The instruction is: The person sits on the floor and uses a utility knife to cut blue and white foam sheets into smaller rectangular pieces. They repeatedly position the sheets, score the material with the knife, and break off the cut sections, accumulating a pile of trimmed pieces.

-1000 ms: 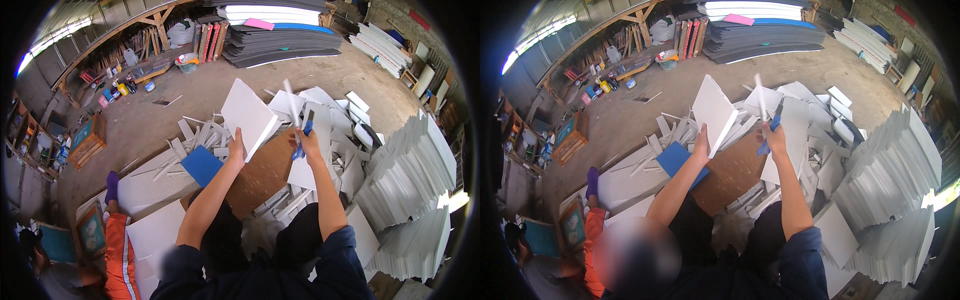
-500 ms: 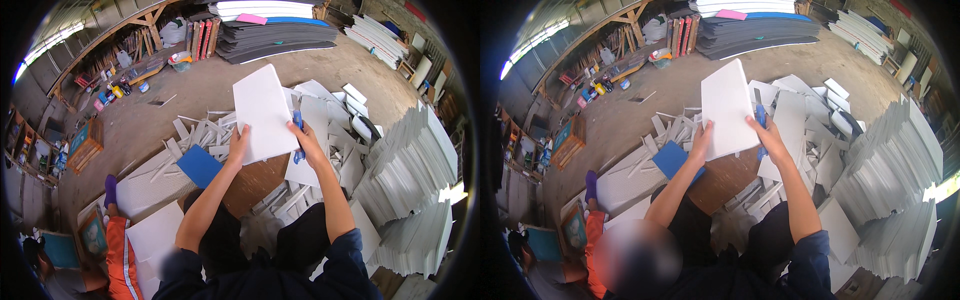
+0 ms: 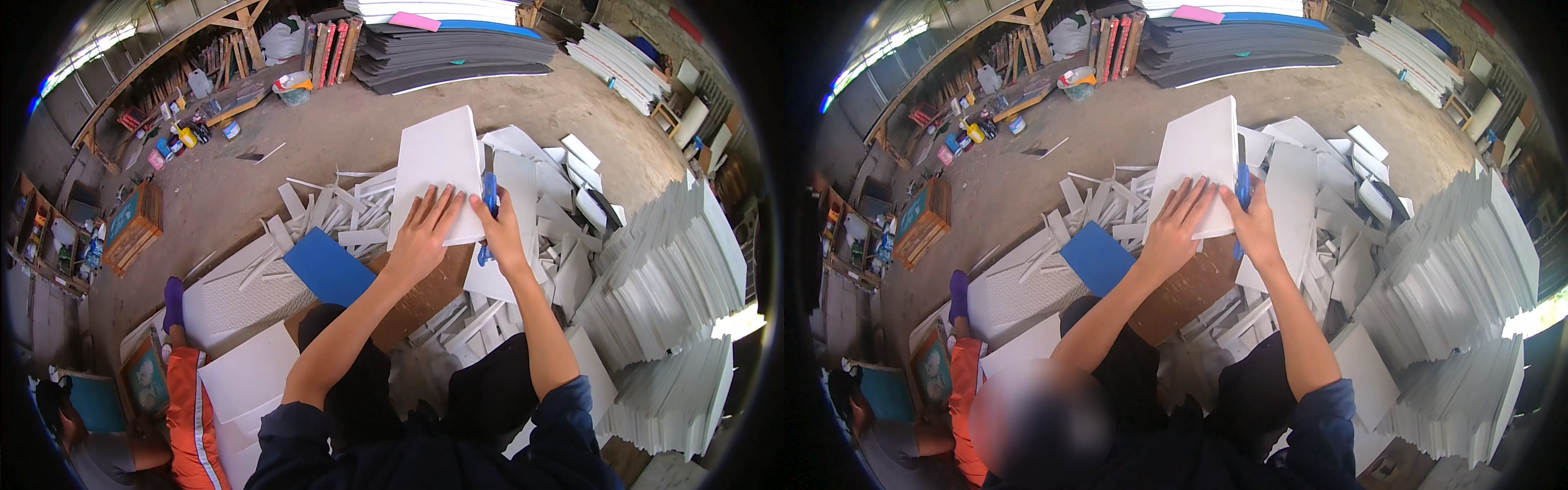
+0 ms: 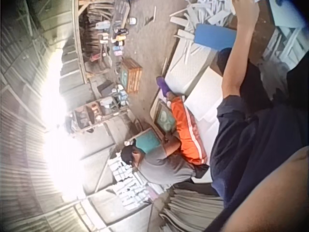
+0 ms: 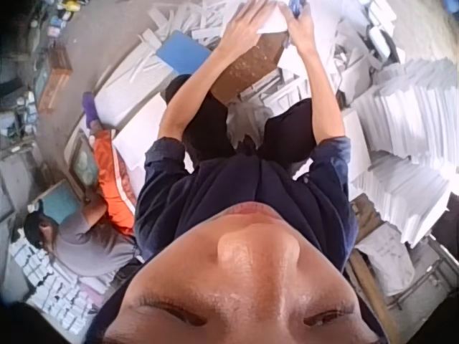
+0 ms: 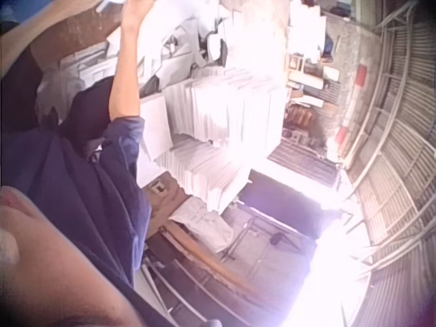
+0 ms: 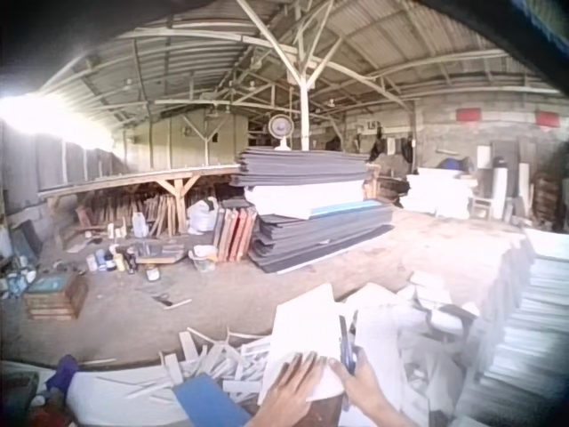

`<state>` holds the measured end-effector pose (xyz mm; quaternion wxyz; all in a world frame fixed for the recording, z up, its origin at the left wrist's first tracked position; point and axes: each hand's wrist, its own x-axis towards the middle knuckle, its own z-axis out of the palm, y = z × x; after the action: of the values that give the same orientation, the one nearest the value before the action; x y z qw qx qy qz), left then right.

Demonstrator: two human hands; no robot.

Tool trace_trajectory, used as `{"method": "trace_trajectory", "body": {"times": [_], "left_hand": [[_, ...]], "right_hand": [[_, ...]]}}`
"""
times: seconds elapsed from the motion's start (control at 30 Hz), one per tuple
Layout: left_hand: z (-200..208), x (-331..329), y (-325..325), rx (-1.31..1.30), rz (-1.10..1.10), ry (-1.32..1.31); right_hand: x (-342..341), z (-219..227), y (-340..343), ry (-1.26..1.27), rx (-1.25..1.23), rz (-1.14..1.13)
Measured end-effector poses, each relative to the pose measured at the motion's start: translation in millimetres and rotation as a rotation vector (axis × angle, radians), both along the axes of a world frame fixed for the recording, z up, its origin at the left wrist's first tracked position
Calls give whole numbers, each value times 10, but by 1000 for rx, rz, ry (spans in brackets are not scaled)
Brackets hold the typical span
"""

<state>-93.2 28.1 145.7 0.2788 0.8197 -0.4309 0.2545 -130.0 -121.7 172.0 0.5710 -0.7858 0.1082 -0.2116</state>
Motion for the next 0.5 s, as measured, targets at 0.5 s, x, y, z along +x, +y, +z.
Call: {"method": "trace_trajectory", "body": {"times": [0.5], "left_hand": [[185, -8, 233, -418, -56, 111]], "right_hand": [[-227, 340, 7, 86, -567, 57]]}}
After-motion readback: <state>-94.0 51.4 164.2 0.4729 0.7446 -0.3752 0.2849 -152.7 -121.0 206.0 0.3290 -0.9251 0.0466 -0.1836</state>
